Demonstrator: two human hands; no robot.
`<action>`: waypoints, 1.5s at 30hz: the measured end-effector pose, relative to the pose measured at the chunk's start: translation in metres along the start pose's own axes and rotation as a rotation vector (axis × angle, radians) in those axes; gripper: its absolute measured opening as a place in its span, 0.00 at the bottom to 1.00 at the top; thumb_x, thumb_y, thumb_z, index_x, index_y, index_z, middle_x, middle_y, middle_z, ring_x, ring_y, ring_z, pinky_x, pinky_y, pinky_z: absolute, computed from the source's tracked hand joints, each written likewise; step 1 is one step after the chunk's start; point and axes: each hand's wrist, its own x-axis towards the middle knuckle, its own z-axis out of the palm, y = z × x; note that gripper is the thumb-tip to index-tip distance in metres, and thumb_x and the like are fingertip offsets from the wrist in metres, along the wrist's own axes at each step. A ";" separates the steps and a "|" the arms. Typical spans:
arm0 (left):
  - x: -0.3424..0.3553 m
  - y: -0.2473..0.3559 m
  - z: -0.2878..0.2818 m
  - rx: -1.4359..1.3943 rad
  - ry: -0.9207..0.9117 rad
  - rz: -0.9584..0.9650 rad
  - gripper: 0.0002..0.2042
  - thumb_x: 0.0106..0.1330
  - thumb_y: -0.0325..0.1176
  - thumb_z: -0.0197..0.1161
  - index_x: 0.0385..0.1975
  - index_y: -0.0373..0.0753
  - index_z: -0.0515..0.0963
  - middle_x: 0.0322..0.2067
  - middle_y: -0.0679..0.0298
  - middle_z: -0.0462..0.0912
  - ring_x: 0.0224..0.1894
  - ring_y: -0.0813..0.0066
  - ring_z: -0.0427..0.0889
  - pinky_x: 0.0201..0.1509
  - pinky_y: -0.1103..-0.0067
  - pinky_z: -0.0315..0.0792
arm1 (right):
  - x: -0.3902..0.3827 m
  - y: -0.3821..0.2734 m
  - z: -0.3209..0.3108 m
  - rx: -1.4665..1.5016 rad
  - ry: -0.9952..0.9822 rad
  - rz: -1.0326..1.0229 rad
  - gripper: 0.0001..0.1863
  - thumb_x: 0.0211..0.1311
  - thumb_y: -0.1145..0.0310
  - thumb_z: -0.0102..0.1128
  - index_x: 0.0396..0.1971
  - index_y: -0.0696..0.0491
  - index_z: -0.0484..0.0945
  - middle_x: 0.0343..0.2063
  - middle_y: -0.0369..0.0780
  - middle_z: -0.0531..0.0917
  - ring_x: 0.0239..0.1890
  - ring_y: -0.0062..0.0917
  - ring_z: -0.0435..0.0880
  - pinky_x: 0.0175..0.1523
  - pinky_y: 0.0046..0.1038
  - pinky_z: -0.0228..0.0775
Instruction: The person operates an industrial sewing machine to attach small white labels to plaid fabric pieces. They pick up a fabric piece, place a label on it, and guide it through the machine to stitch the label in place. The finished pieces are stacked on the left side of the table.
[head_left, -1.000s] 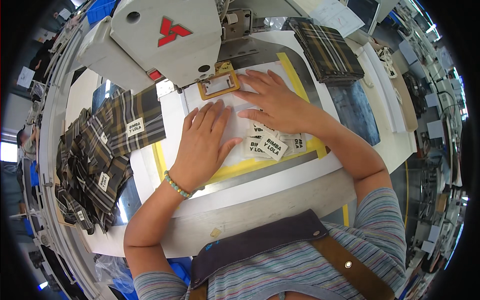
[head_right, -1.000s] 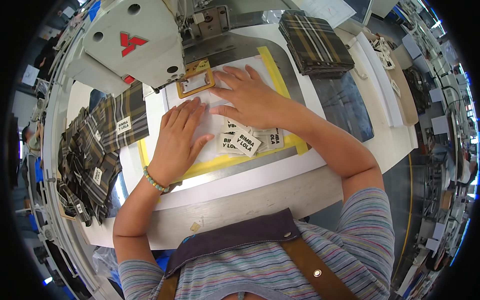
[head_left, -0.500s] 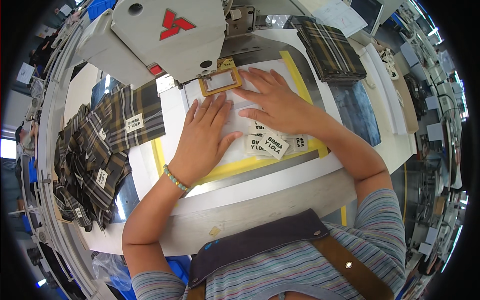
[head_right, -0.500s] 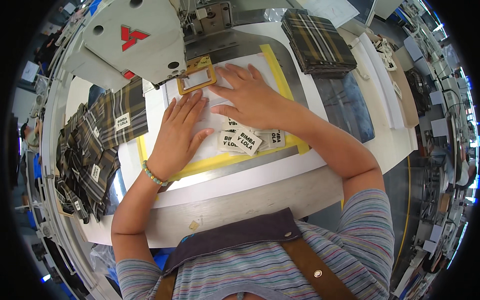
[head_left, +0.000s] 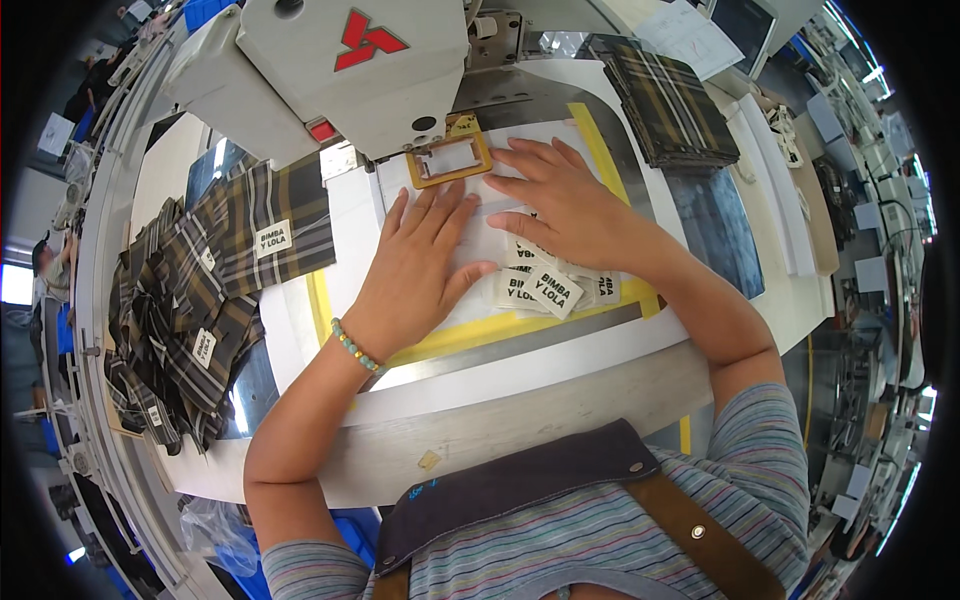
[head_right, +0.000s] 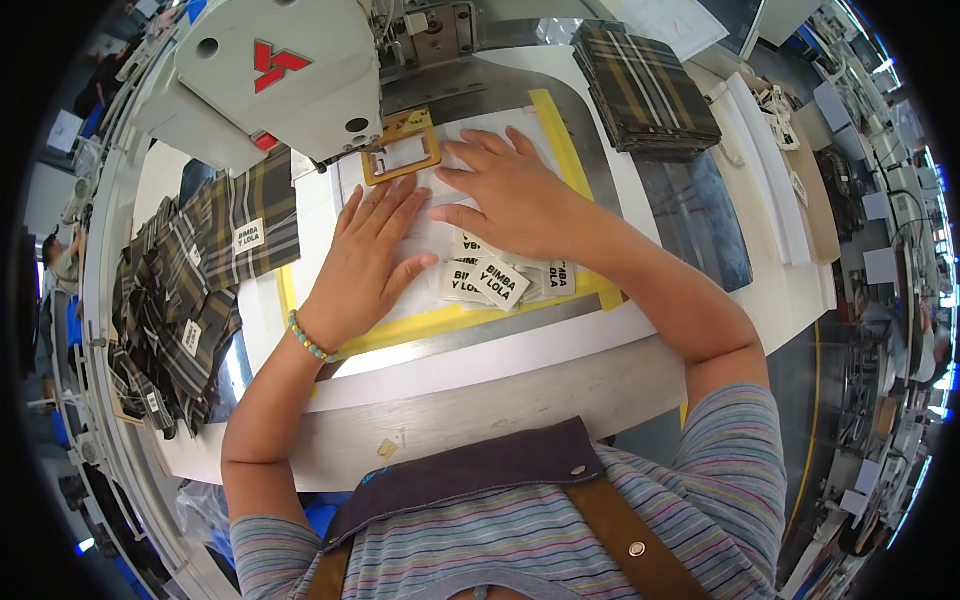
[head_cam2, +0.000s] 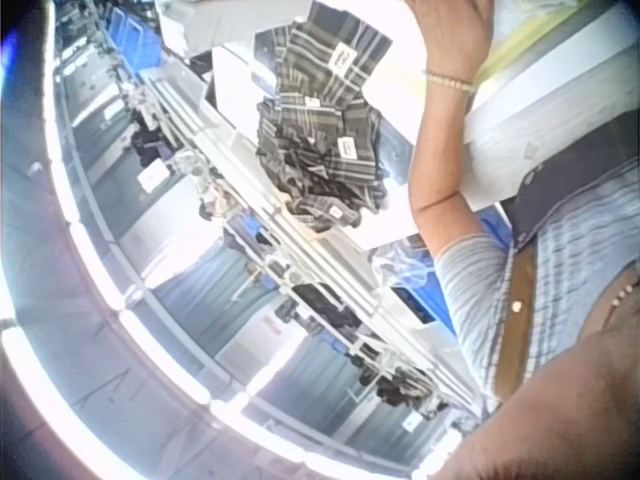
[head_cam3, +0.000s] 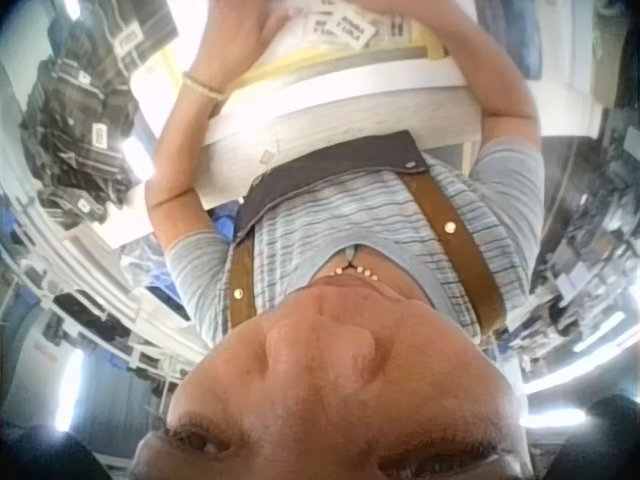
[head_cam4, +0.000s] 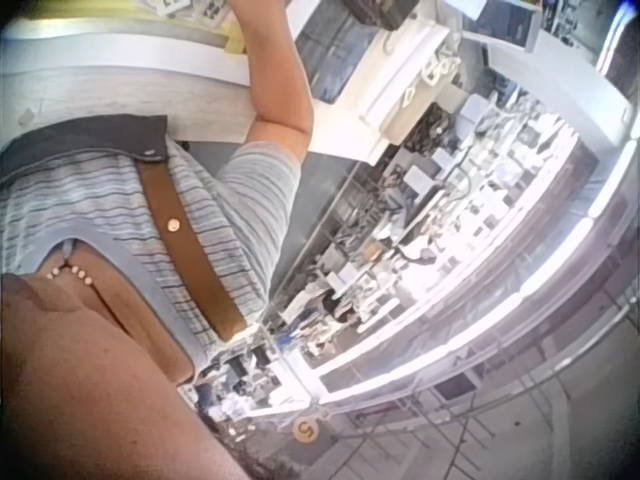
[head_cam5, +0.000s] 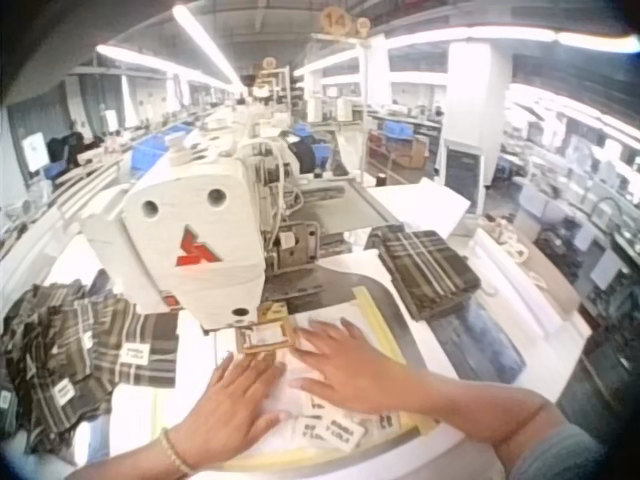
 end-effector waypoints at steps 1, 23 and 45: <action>-0.001 0.001 -0.002 -0.013 -0.009 0.019 0.32 0.73 0.50 0.58 0.70 0.34 0.65 0.73 0.50 0.63 0.77 0.49 0.55 0.80 0.54 0.47 | -0.002 -0.002 -0.002 -0.007 -0.007 -0.001 0.28 0.76 0.48 0.50 0.61 0.54 0.78 0.68 0.49 0.70 0.75 0.43 0.59 0.76 0.52 0.47; -0.002 0.001 0.001 0.033 0.043 0.034 0.34 0.71 0.50 0.59 0.69 0.32 0.64 0.72 0.50 0.64 0.74 0.46 0.60 0.79 0.56 0.51 | -0.004 0.011 -0.006 -0.116 -0.116 0.060 0.36 0.76 0.42 0.45 0.71 0.54 0.66 0.74 0.51 0.59 0.79 0.45 0.48 0.79 0.55 0.38; -0.003 0.007 0.003 -0.051 -0.018 0.103 0.33 0.70 0.50 0.60 0.68 0.33 0.66 0.74 0.53 0.61 0.77 0.47 0.54 0.80 0.53 0.48 | -0.001 0.004 -0.023 -0.019 -0.302 -0.009 0.38 0.76 0.42 0.46 0.73 0.55 0.62 0.74 0.45 0.62 0.79 0.39 0.50 0.81 0.52 0.35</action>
